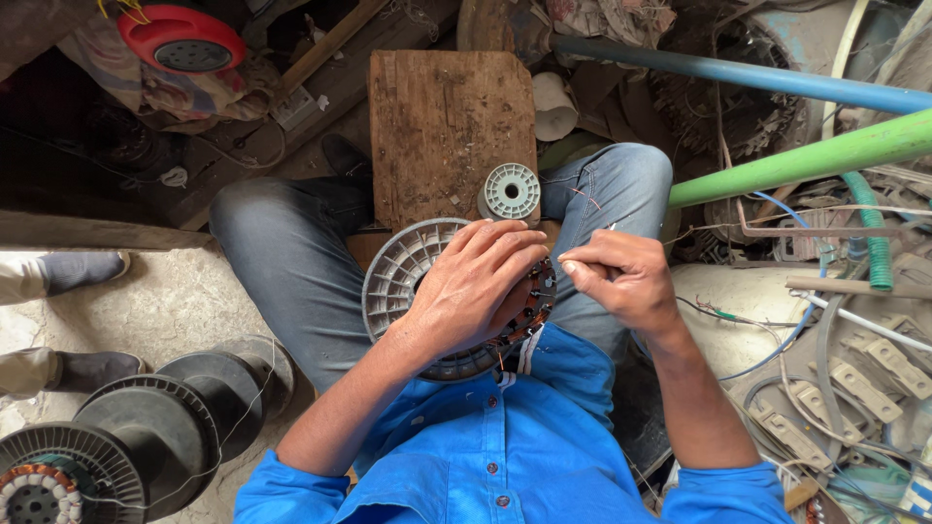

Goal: The person sits on the floor and winds copper wire by hand around a circular motor stator component. They repeatedly wrap the wire into the slots, adjust the coil, and pull more wire from a nearby spool to continue the winding process.

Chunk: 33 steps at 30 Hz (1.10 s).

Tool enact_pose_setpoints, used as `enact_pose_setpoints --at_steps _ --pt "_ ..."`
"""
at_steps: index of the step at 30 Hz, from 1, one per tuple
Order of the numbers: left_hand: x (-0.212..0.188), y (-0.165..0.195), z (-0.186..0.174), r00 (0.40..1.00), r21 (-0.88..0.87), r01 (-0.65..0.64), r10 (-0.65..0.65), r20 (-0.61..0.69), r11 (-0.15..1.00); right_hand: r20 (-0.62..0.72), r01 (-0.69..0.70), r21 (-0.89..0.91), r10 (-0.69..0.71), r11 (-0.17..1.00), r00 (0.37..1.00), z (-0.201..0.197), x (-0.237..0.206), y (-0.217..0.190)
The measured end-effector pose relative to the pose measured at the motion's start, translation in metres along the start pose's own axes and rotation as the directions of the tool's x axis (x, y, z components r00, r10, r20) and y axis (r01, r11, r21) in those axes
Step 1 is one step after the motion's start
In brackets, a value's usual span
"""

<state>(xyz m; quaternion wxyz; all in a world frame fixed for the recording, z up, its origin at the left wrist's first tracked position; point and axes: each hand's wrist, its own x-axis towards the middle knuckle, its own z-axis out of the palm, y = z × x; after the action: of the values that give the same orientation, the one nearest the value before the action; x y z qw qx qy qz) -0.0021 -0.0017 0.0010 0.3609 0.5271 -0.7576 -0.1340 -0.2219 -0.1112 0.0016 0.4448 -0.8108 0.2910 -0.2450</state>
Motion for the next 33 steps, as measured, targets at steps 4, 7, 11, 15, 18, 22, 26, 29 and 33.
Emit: enact_pose_setpoints --at_steps 4,7,11,15,18,22,26,29,33 --pt "-0.002 0.001 0.0 1.0 0.03 -0.004 0.004 0.004 1.0 -0.001 0.012 -0.013 -0.012 1.0 1.0 0.002 -0.004 0.012" --pt "-0.001 0.001 -0.001 1.0 0.031 -0.007 0.006 0.007 1.0 -0.091 -0.104 0.125 0.116 0.987 0.989 0.007 0.004 0.026" --pt "0.002 -0.001 -0.003 1.0 0.017 -0.016 0.015 0.01 1.0 -0.147 -0.068 0.046 0.074 0.997 0.986 0.02 0.027 0.042" --pt "0.0 0.0 -0.002 1.0 0.0 -0.006 0.006 0.016 1.0 -0.148 0.049 -0.185 -0.077 0.982 0.986 0.028 0.031 0.046" --pt "0.0 0.003 -0.005 1.0 0.011 0.017 -0.017 -0.006 1.0 -0.162 0.073 -0.173 -0.101 0.982 0.982 0.025 0.023 0.046" --pt "-0.008 0.026 -0.008 0.995 0.1 0.092 -0.095 0.021 0.991 -0.144 -0.072 -0.149 0.05 0.986 0.988 0.025 0.008 0.052" --pt "-0.017 0.054 0.018 0.975 0.291 0.183 -0.211 0.068 0.939 -0.147 -0.038 -0.09 0.025 0.995 0.989 0.033 -0.005 0.06" --pt "-0.022 0.051 0.032 0.979 0.38 0.192 -0.202 -0.014 0.905 -0.15 0.063 -0.096 -0.077 0.993 0.986 0.037 -0.006 0.065" --pt "-0.022 0.049 0.027 0.989 0.247 0.144 -0.133 -0.062 0.958 -0.165 -0.088 -0.104 0.07 0.991 0.984 0.04 -0.01 0.055"
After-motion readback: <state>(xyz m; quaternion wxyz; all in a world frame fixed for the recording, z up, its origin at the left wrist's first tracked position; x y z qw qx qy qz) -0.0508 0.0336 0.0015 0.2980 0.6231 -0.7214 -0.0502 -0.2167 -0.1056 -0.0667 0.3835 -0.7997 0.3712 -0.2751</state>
